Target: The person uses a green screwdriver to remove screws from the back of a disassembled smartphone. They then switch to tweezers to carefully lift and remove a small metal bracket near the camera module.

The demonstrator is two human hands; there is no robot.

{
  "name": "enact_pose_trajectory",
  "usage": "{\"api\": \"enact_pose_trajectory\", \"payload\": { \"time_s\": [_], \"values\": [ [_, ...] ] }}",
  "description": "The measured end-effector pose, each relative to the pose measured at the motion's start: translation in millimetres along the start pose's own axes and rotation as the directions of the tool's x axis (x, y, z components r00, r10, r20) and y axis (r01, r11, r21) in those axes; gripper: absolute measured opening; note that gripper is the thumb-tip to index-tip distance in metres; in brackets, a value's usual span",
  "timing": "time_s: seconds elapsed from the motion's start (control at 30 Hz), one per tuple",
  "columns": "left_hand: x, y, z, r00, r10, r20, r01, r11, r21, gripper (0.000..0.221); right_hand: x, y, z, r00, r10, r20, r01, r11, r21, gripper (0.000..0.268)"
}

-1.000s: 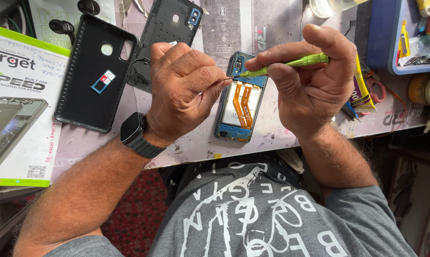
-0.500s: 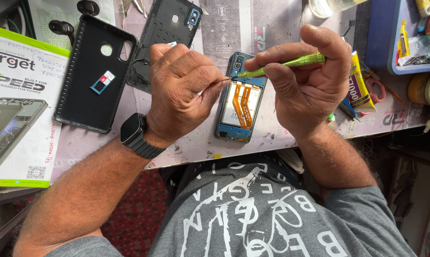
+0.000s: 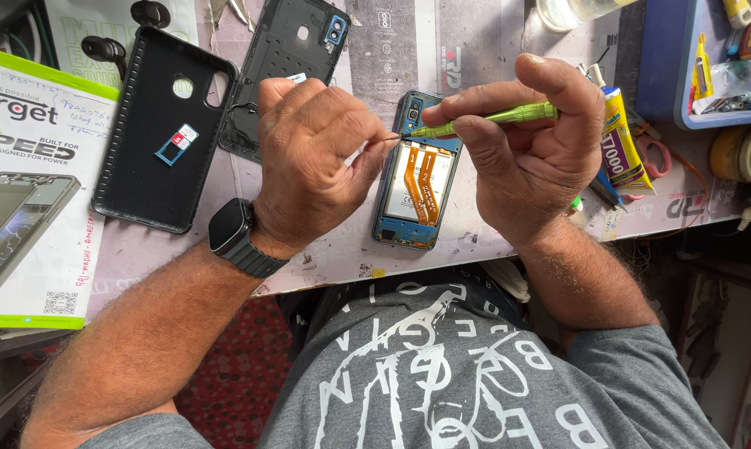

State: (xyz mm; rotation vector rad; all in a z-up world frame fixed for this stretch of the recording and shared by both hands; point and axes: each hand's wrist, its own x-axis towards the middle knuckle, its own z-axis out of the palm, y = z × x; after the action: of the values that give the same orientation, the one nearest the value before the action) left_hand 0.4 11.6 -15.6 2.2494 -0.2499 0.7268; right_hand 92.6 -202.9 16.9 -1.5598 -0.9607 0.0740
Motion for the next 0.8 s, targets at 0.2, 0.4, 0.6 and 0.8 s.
{"api": "enact_pose_trajectory", "payload": {
  "time_s": [0.2,0.4,0.6,0.8],
  "values": [
    [2,0,3,0.997,-0.037,0.075,0.032,0.997,0.066,0.032,0,-2,-11,1.000,-0.010,0.005,0.011,0.998,-0.060,0.049],
    [2,5,5,0.970,0.067,0.235,-0.084,0.994,0.064,0.044,4,12,-30,0.996,-0.035,0.085,0.048,0.987,-0.156,0.045],
    [5,6,7,0.942,-0.007,0.334,-0.027,0.995,0.096,0.048,9,24,-29,0.993,-0.002,0.115,0.019,0.989,-0.146,0.043],
    [5,6,8,0.932,-0.013,0.361,-0.030,0.993,0.113,0.049,17,32,-24,0.989,-0.012,0.146,0.040,0.981,-0.191,0.043]
  ]
}}
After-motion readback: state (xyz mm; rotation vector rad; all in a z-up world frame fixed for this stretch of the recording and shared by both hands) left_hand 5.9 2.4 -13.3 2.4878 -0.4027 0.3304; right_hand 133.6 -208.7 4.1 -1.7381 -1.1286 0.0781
